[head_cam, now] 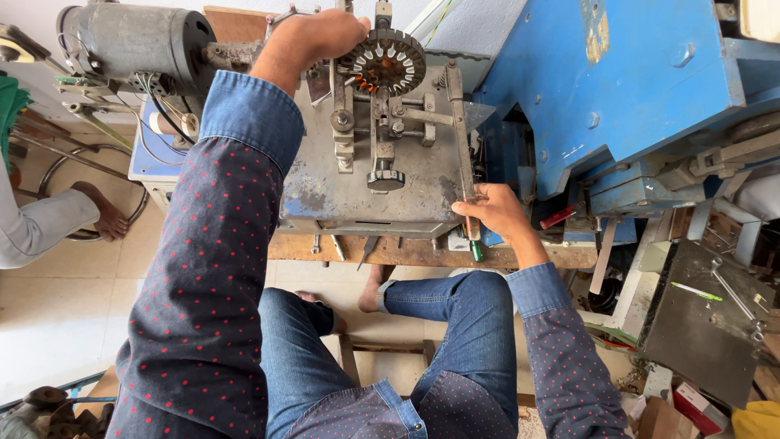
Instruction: The person seats a motor armature into a bench-top winding machine, operates the control panel to run the machine as it winds wire around the armature slots, then unclamps and repositions the armature to wind another section, repeating the cycle.
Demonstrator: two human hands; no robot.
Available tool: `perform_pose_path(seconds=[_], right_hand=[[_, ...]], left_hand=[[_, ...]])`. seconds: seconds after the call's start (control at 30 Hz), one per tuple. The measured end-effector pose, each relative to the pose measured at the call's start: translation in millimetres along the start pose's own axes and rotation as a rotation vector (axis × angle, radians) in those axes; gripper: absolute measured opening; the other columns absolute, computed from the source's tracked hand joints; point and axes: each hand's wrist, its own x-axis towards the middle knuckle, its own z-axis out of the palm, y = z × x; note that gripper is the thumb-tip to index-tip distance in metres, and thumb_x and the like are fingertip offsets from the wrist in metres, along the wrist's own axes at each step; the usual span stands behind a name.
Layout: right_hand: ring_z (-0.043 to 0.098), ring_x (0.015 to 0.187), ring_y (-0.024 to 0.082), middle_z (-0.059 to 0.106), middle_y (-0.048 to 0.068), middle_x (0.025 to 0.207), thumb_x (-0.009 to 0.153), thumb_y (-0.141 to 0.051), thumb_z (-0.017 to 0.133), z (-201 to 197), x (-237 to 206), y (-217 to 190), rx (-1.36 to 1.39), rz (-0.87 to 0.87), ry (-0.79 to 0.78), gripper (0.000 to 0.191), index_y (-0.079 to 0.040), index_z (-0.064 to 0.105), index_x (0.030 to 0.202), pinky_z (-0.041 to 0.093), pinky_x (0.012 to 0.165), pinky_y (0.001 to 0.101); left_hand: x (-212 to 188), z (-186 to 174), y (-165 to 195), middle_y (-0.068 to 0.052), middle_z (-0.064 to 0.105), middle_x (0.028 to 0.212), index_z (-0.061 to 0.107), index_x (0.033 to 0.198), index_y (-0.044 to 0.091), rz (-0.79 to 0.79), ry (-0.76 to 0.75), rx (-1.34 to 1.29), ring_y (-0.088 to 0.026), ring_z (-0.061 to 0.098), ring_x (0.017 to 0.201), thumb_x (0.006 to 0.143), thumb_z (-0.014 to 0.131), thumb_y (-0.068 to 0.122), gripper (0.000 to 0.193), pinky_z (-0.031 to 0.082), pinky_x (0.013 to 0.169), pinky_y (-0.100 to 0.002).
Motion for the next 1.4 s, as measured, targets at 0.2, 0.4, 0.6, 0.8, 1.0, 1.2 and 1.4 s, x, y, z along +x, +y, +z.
perform_pose_path(seconds=[0.2, 0.4, 0.6, 0.8, 1.0, 1.2, 1.4], right_hand=[[0.074, 0.066, 0.017, 0.078, 0.014, 0.085, 0.078, -0.021, 0.084, 16.8, -12.5, -15.4, -0.159, -0.002, 0.115, 0.051, 0.012, 0.07, 0.115, 0.057, 0.06, 0.0309], [0.068, 0.1, 0.035, 0.067, 0.031, 0.115, 0.081, -0.053, 0.087, 26.3, -10.8, -21.3, -0.602, -0.156, 0.295, 0.085, 0.014, 0.061, 0.127, 0.054, 0.081, 0.0391], [0.061, 0.129, 0.036, 0.054, 0.025, 0.143, 0.077, -0.08, 0.067, 41.9, 33.0, -70.8, 0.117, -0.393, 0.358, 0.116, 0.008, 0.043, 0.149, 0.047, 0.111, 0.0498], [0.053, 0.135, 0.045, 0.048, 0.036, 0.139, 0.069, -0.084, 0.067, 65.5, 112.4, -136.6, 0.691, -0.164, -0.121, 0.131, 0.011, 0.032, 0.151, 0.036, 0.12, 0.0551], [0.049, 0.136, 0.043, 0.049, 0.028, 0.144, 0.062, -0.078, 0.076, 75.0, 139.2, -147.1, 0.701, -0.119, -0.217, 0.125, 0.005, 0.039, 0.148, 0.031, 0.12, 0.0573], [0.049, 0.139, 0.046, 0.051, 0.031, 0.144, 0.066, -0.07, 0.079, 74.0, 143.5, -144.5, 0.76, -0.109, -0.21, 0.119, 0.011, 0.042, 0.145, 0.029, 0.121, 0.0594], [0.049, 0.139, 0.045, 0.051, 0.028, 0.144, 0.063, -0.069, 0.082, 73.4, 147.8, -141.2, 0.8, -0.065, -0.228, 0.122, 0.009, 0.04, 0.146, 0.029, 0.122, 0.0579]], left_hand=[[-2.8, -2.8, -4.5, -0.022, 0.063, 0.133, 0.063, 0.126, 0.002, 0.028, 0.026, -0.106, -0.04, 0.06, 0.122, 0.101, 0.045, 0.04, 0.05, 0.044, 0.101, -0.052], [8.4, 2.2, -13.7, -0.021, 0.067, 0.128, 0.069, 0.125, 0.008, 0.24, 0.073, 0.064, -0.042, 0.064, 0.115, 0.099, 0.047, 0.028, 0.04, 0.047, 0.096, -0.055], [6.4, 0.5, -15.7, -0.017, 0.067, 0.132, 0.066, 0.125, 0.007, 0.043, -0.027, -0.127, -0.037, 0.064, 0.119, 0.1, 0.042, 0.035, 0.045, 0.047, 0.099, -0.051], [9.9, 0.8, -13.9, -0.028, 0.058, 0.135, 0.058, 0.132, 0.0, 0.06, 0.043, -0.181, -0.042, 0.055, 0.127, 0.105, 0.031, 0.059, 0.071, 0.04, 0.107, -0.047], [14.5, 5.0, -17.4, -0.028, 0.062, 0.131, 0.062, 0.128, -0.001, 0.156, 0.008, -0.045, -0.046, 0.058, 0.125, 0.106, 0.026, 0.059, 0.073, 0.041, 0.106, -0.05], [1.7, -1.6, -10.2, -0.026, 0.062, 0.132, 0.064, 0.129, 0.005, 0.067, 0.028, -0.007, -0.046, 0.056, 0.125, 0.104, 0.029, 0.061, 0.07, 0.038, 0.108, -0.055], [-4.7, -2.2, -8.5, -0.02, 0.061, 0.136, 0.062, 0.132, 0.012, 0.049, 0.045, 0.014, -0.047, 0.054, 0.128, 0.102, 0.028, 0.061, 0.067, 0.028, 0.11, -0.068]])
